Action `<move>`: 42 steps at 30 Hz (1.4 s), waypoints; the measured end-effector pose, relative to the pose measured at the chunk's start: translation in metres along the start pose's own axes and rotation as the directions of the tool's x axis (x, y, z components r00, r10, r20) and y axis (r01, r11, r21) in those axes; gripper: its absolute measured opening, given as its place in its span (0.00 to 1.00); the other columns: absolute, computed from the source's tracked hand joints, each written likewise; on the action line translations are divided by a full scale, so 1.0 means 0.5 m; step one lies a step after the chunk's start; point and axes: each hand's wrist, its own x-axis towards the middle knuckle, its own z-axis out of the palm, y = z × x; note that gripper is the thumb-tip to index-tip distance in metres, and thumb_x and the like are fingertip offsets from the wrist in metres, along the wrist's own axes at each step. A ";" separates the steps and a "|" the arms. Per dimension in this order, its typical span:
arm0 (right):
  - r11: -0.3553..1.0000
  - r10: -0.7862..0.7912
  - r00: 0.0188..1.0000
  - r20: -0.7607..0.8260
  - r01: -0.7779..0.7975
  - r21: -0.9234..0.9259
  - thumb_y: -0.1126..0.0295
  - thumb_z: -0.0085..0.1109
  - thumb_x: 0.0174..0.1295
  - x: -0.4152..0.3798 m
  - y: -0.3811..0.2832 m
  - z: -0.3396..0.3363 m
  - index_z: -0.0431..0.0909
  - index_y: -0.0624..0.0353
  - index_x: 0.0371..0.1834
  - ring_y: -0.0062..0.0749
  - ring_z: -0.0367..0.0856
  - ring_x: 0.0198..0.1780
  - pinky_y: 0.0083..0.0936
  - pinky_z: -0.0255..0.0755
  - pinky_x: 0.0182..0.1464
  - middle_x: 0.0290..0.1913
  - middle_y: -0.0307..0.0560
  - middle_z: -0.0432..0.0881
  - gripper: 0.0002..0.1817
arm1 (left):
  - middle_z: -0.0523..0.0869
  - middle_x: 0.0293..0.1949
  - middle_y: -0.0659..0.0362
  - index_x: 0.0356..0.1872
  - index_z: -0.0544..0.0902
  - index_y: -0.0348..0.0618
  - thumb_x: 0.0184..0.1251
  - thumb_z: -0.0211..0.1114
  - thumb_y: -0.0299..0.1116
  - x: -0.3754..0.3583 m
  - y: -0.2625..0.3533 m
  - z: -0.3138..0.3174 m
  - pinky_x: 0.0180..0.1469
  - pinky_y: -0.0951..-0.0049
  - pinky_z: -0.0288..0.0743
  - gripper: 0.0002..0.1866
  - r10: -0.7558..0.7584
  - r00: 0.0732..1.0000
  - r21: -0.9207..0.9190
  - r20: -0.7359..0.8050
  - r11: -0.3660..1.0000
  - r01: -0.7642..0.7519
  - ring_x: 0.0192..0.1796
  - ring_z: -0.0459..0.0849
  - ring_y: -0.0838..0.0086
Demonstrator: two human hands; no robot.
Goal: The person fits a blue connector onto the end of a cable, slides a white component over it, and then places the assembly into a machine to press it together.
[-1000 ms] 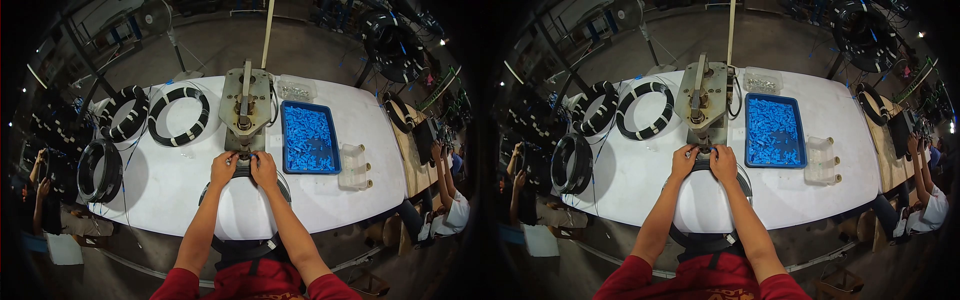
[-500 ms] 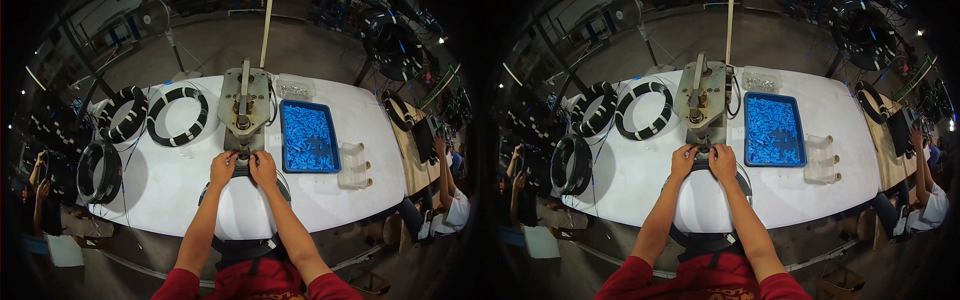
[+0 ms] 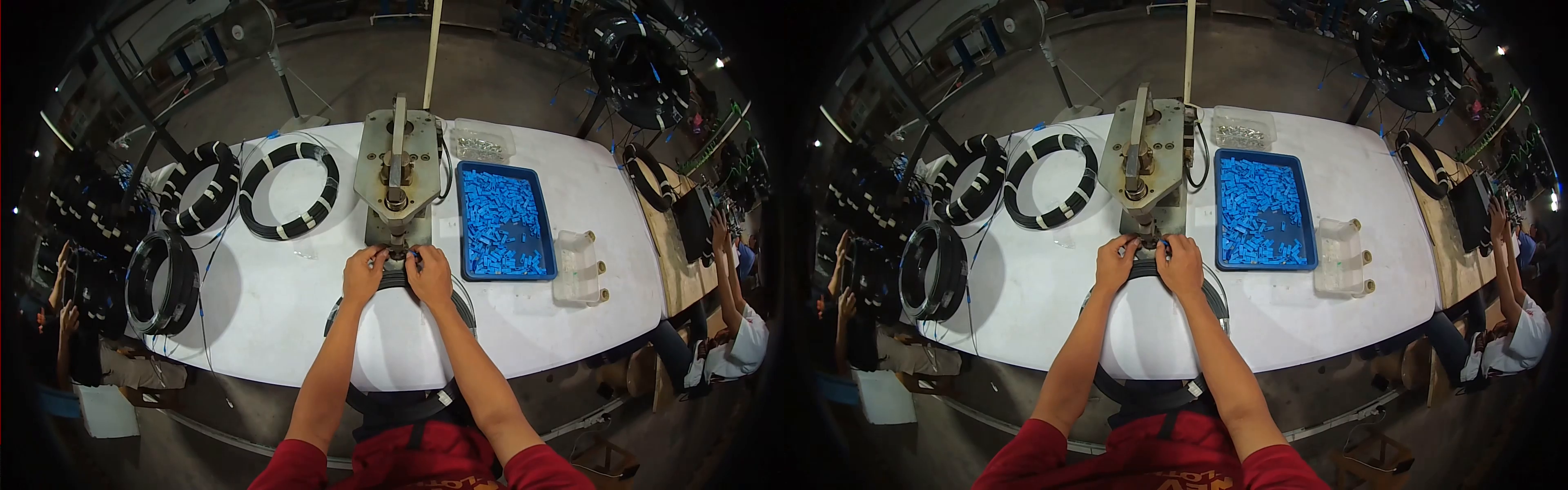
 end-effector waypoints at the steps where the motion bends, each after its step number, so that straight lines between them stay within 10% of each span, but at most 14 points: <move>1: 1.000 0.001 1.000 0.000 -0.001 -0.001 0.69 0.63 0.61 0.000 0.000 0.000 0.82 0.60 0.35 0.47 0.78 0.37 0.41 0.72 0.43 0.32 0.50 0.80 0.06 | 0.91 0.34 0.52 0.45 0.89 0.38 0.70 0.66 0.31 -0.001 0.002 0.000 0.44 0.72 0.78 0.10 -0.005 1.000 -0.002 0.004 1.000 0.005 0.36 0.88 0.69; 38: 0.989 -0.006 1.000 0.027 0.002 0.149 0.73 0.60 0.65 0.002 0.017 -0.005 0.83 0.63 0.42 0.52 0.78 0.43 0.41 0.73 0.49 0.38 0.54 0.82 0.07 | 0.90 0.35 0.50 0.44 0.89 0.41 0.70 0.67 0.35 -0.002 -0.004 0.003 0.43 0.67 0.78 0.10 -0.022 1.000 -0.086 0.018 0.996 0.024 0.37 0.88 0.61; 42: 0.988 -0.019 1.000 0.002 0.019 0.152 0.74 0.59 0.66 0.001 0.016 -0.003 0.83 0.63 0.42 0.53 0.78 0.44 0.42 0.73 0.49 0.38 0.54 0.82 0.06 | 0.91 0.36 0.53 0.45 0.89 0.37 0.71 0.66 0.31 -0.003 0.000 0.002 0.42 0.74 0.77 0.10 -0.037 0.999 -0.078 0.021 0.996 0.038 0.38 0.88 0.73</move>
